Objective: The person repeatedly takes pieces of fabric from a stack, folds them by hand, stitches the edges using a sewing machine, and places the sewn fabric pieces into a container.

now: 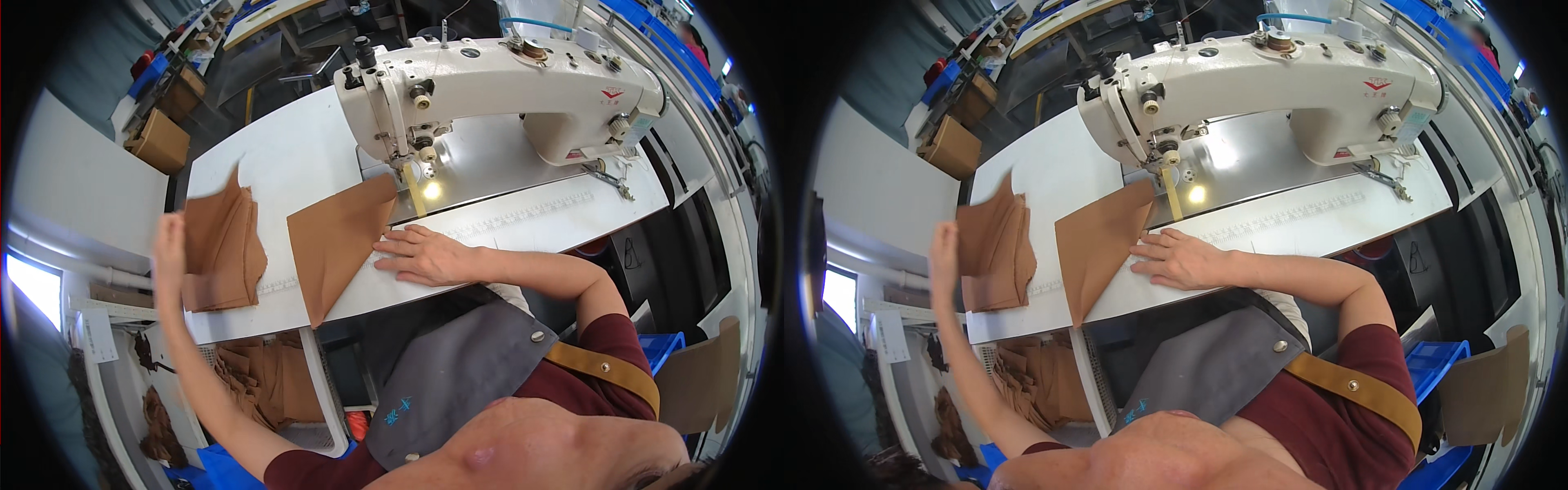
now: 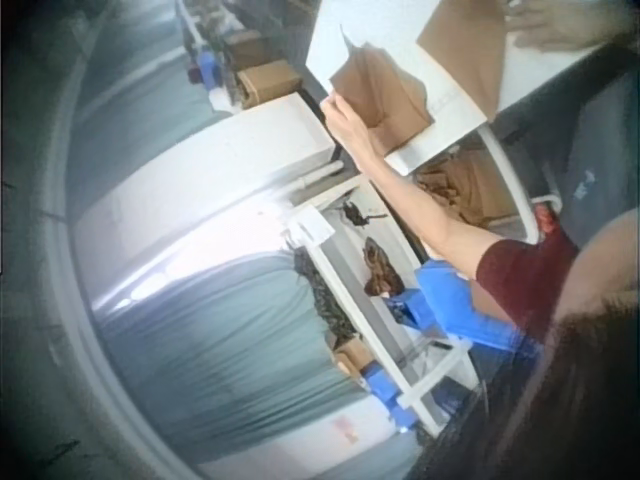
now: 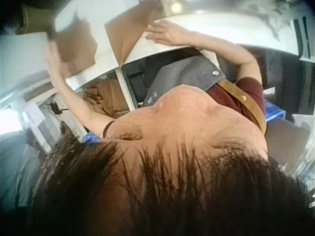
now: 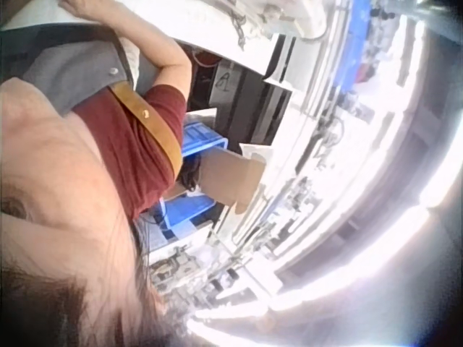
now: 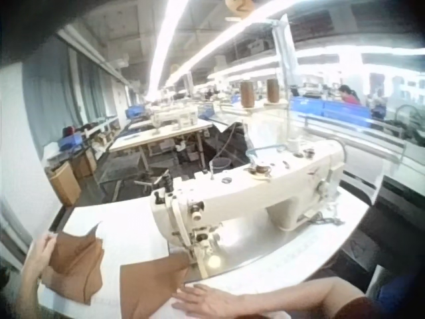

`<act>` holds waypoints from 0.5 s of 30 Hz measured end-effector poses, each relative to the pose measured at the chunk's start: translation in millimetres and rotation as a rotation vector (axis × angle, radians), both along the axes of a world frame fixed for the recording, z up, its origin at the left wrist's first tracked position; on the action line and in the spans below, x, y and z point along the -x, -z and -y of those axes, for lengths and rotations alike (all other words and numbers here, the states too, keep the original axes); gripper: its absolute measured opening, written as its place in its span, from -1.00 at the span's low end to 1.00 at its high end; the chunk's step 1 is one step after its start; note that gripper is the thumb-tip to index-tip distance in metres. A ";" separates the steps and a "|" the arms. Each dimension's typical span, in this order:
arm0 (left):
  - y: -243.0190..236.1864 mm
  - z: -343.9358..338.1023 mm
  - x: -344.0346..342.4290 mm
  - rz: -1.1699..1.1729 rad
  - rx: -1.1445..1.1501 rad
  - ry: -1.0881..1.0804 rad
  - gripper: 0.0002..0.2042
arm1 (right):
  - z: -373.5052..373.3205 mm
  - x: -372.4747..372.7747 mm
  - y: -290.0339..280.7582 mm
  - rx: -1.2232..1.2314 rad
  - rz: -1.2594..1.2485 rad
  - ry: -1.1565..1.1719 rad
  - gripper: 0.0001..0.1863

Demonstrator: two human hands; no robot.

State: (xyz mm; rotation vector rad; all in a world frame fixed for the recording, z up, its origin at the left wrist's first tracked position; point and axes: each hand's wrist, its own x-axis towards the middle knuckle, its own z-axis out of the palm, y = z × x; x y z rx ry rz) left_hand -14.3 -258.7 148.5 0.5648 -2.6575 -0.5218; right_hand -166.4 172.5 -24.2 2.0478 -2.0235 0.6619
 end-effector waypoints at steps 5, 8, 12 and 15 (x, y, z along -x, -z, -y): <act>115.9 -12.3 -8.3 0.021 0.080 0.083 -0.58 | -0.7 1.2 -7.6 0.047 0.072 0.008 -0.60; 94.6 -42.9 -11.6 -0.190 0.039 0.043 -0.67 | -17.7 4.5 -59.0 0.218 0.228 0.019 -0.59; -0.6 -140.1 -18.6 -0.684 -0.001 0.244 -0.68 | -107.0 -1.4 -181.6 0.506 0.223 0.167 -0.51; -79.3 -206.0 -40.8 -1.097 0.366 0.443 -0.51 | -172.6 -28.0 -253.7 0.807 -0.065 0.203 -0.51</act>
